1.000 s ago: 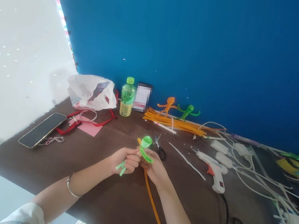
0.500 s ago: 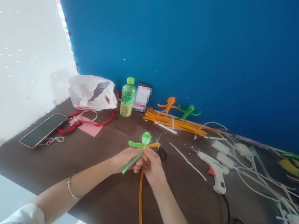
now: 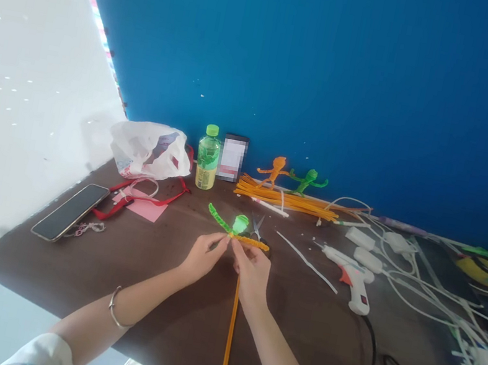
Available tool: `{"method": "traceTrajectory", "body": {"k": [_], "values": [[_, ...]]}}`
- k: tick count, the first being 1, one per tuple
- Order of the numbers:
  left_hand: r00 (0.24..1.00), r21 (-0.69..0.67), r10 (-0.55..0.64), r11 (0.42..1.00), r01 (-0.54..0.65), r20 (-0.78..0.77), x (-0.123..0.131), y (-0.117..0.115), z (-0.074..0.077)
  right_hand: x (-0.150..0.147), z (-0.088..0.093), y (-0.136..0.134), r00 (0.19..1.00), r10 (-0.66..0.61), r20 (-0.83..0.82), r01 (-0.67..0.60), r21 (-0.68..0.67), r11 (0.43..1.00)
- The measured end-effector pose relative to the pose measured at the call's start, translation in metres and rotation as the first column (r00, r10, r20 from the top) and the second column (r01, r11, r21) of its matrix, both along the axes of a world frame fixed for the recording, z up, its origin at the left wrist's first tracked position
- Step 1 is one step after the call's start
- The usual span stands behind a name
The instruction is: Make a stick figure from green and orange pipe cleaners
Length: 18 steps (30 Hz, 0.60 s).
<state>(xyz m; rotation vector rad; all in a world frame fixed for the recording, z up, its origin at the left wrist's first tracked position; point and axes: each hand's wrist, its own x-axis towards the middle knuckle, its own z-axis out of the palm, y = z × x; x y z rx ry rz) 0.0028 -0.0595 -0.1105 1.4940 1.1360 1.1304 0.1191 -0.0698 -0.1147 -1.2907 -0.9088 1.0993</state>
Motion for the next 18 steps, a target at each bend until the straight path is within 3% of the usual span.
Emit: {"method": "traceTrajectory", "body": {"k": [3, 5, 8, 10, 12, 14, 18], "values": [[0.998, 0.038, 0.050, 0.998, -0.049, -0.024, -0.001, 0.001, 0.001, -0.001, 0.001, -0.003, 0.987, 0.081, 0.142, -0.082, -0.002, 0.997], [0.996, 0.052, 0.082, 0.995, -0.080, -0.036, -0.003, 0.002, 0.001, 0.000, 0.001, -0.004, 0.940, 0.110, 0.323, -0.137, 0.059, 0.989], [0.992, 0.089, 0.116, 0.990, -0.111, -0.057, -0.004, 0.001, 0.002, 0.004, 0.001, -0.004, 0.788, -0.113, 0.606, -0.104, 0.311, 0.945], [0.990, 0.112, 0.115, 0.988, -0.106, -0.075, -0.004, 0.000, 0.004, 0.008, 0.002, -0.003, 0.707, -0.242, 0.664, -0.143, 0.469, 0.871], [0.992, 0.125, 0.091, 0.989, -0.079, -0.092, -0.004, -0.001, 0.005, 0.013, 0.003, -0.001, 0.673, -0.269, 0.689, -0.239, 0.547, 0.802], [0.991, 0.136, 0.062, 0.990, -0.046, -0.115, -0.003, -0.003, 0.006, 0.018, 0.002, 0.001, 0.634, -0.276, 0.723, -0.320, 0.569, 0.757], [0.986, 0.171, 0.037, 0.985, -0.009, -0.162, -0.003, -0.004, 0.007, 0.026, -0.001, 0.005, 0.548, -0.277, 0.789, -0.419, 0.546, 0.726]]}}
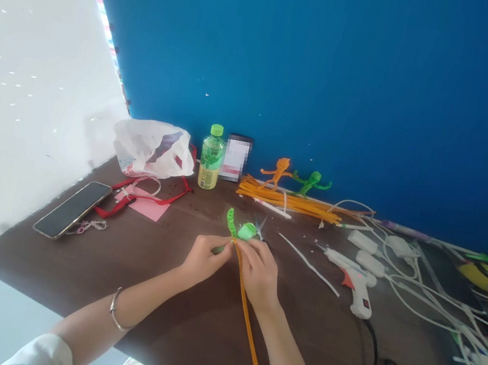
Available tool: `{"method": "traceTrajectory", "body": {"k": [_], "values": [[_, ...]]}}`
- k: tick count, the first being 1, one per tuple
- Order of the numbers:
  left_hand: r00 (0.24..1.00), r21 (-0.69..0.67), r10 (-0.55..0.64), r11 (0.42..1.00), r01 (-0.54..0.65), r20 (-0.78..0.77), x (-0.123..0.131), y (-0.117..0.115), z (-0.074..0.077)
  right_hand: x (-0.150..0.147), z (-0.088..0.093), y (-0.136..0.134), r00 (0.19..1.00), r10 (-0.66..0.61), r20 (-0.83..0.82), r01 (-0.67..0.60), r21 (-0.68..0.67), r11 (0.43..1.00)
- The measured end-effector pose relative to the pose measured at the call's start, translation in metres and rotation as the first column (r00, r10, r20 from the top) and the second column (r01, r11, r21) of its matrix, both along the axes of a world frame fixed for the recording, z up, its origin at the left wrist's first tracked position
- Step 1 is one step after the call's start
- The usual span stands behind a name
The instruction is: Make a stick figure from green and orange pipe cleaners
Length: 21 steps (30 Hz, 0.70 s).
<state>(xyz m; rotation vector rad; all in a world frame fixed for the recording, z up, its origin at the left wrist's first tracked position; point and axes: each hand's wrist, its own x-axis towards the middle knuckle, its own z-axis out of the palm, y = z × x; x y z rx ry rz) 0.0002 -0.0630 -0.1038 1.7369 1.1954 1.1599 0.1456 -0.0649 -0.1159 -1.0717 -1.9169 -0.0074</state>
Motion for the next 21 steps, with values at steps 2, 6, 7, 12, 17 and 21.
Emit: {"method": "traceTrajectory", "body": {"k": [2, 6, 7, 12, 17, 21], "values": [[1.000, 0.015, -0.014, 1.000, 0.014, -0.015, 0.000, 0.000, 0.001, 0.002, -0.001, 0.002, 1.000, 0.026, 0.017, -0.026, -0.005, 1.000], [0.998, 0.032, -0.027, 0.999, 0.029, -0.062, -0.001, -0.001, 0.002, 0.001, 0.003, 0.002, 0.996, 0.059, -0.071, -0.064, -0.071, 0.995], [0.997, 0.037, -0.025, 0.999, 0.028, -0.080, -0.001, -0.002, 0.003, -0.001, 0.005, 0.002, 0.993, 0.058, -0.106, -0.068, -0.090, 0.994], [0.992, 0.086, -0.019, 0.996, 0.030, -0.125, -0.003, -0.001, 0.004, -0.011, 0.013, -0.003, 0.930, -0.073, -0.360, -0.013, -0.232, 0.973], [0.995, 0.163, 0.009, 0.987, 0.007, -0.095, -0.003, 0.000, 0.002, -0.013, 0.010, 0.001, 0.800, -0.154, -0.579, -0.171, -0.467, 0.868], [0.998, 0.174, 0.017, 0.985, -0.006, -0.061, -0.003, 0.000, -0.002, -0.008, 0.009, 0.006, 0.757, -0.110, -0.644, -0.309, -0.500, 0.809]]}}
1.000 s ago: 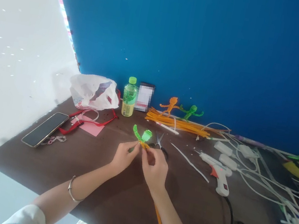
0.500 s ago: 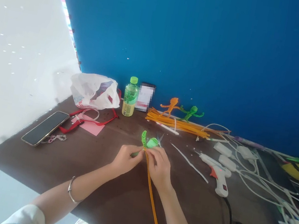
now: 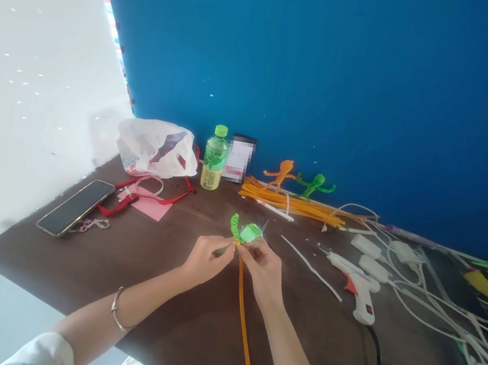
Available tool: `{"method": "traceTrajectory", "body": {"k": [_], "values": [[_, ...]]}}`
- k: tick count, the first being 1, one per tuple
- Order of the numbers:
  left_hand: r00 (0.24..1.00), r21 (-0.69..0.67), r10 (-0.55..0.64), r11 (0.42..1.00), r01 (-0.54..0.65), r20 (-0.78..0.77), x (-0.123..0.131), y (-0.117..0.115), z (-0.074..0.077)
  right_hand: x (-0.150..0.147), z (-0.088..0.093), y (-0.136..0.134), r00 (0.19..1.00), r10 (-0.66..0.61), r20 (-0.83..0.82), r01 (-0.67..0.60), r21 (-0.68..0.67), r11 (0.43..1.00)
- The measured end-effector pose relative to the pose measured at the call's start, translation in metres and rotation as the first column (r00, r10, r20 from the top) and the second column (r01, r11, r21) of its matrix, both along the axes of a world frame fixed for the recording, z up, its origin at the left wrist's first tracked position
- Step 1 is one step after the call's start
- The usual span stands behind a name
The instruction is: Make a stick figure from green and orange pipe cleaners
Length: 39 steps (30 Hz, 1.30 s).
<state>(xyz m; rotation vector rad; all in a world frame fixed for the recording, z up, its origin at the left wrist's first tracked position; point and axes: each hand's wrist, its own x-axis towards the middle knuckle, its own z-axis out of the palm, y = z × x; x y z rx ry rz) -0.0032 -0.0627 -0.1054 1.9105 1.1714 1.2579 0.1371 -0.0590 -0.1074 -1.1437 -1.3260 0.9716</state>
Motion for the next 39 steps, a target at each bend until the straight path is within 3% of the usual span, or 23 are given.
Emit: {"method": "traceTrajectory", "body": {"k": [13, 25, 32, 39], "values": [[0.997, 0.101, 0.002, 0.995, 0.006, -0.077, -0.001, 0.001, -0.004, -0.002, 0.008, -0.005, 0.995, -0.050, -0.083, 0.038, -0.145, 0.989], [0.993, 0.104, -0.009, 0.994, 0.022, -0.121, -0.001, 0.001, -0.006, -0.003, 0.010, -0.008, 0.988, -0.147, 0.047, 0.152, -0.133, 0.979], [0.981, 0.226, 0.023, 0.974, 0.021, -0.191, -0.002, 0.003, -0.013, -0.003, 0.008, -0.007, 0.994, -0.068, -0.089, 0.053, -0.156, 0.986], [0.926, 0.394, 0.139, 0.919, 0.012, -0.352, -0.007, 0.004, -0.017, -0.005, 0.004, -0.005, 0.964, -0.042, -0.264, -0.022, -0.235, 0.972]]}}
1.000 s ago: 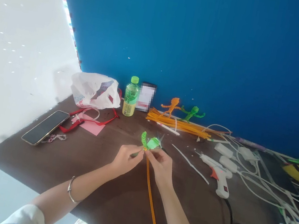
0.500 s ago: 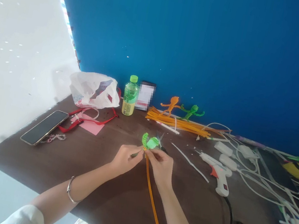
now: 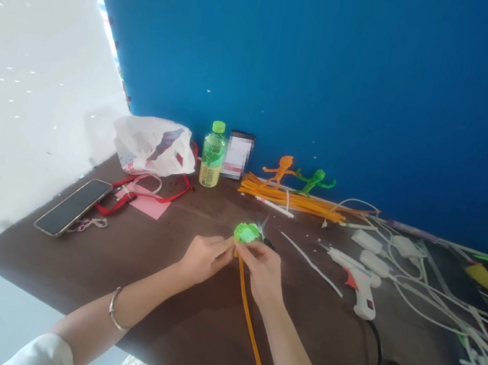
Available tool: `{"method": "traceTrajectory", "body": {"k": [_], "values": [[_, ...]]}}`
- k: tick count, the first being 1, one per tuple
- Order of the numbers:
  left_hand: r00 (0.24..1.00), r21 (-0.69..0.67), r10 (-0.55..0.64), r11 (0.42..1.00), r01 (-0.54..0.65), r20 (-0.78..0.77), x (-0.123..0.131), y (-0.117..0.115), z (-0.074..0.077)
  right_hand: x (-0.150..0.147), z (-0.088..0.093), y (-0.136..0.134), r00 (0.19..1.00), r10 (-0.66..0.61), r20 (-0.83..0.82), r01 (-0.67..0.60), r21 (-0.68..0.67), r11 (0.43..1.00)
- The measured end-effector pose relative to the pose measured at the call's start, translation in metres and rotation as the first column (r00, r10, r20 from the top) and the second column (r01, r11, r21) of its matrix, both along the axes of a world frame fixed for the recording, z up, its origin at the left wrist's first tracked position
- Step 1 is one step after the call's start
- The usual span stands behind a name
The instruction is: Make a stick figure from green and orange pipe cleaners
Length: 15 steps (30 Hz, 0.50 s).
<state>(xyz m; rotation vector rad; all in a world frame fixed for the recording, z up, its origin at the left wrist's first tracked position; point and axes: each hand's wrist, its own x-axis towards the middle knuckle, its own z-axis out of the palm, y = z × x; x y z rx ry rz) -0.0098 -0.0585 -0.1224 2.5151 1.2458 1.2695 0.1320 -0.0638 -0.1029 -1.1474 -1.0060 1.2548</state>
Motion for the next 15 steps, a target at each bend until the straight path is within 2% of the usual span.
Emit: {"method": "traceTrajectory", "body": {"k": [7, 11, 15], "values": [[0.971, 0.260, 0.102, 0.965, -0.043, -0.217, -0.005, 0.001, 0.001, -0.007, 0.003, -0.004, 0.993, -0.010, -0.117, 0.001, -0.073, 0.997], [0.936, 0.333, 0.173, 0.941, -0.064, -0.307, -0.005, 0.001, 0.004, -0.011, 0.003, -0.006, 0.990, -0.037, -0.140, 0.023, -0.103, 0.994], [0.916, 0.397, 0.191, 0.917, -0.038, -0.353, -0.004, 0.000, 0.008, -0.013, 0.004, -0.007, 0.989, -0.061, -0.137, 0.043, -0.129, 0.991]]}}
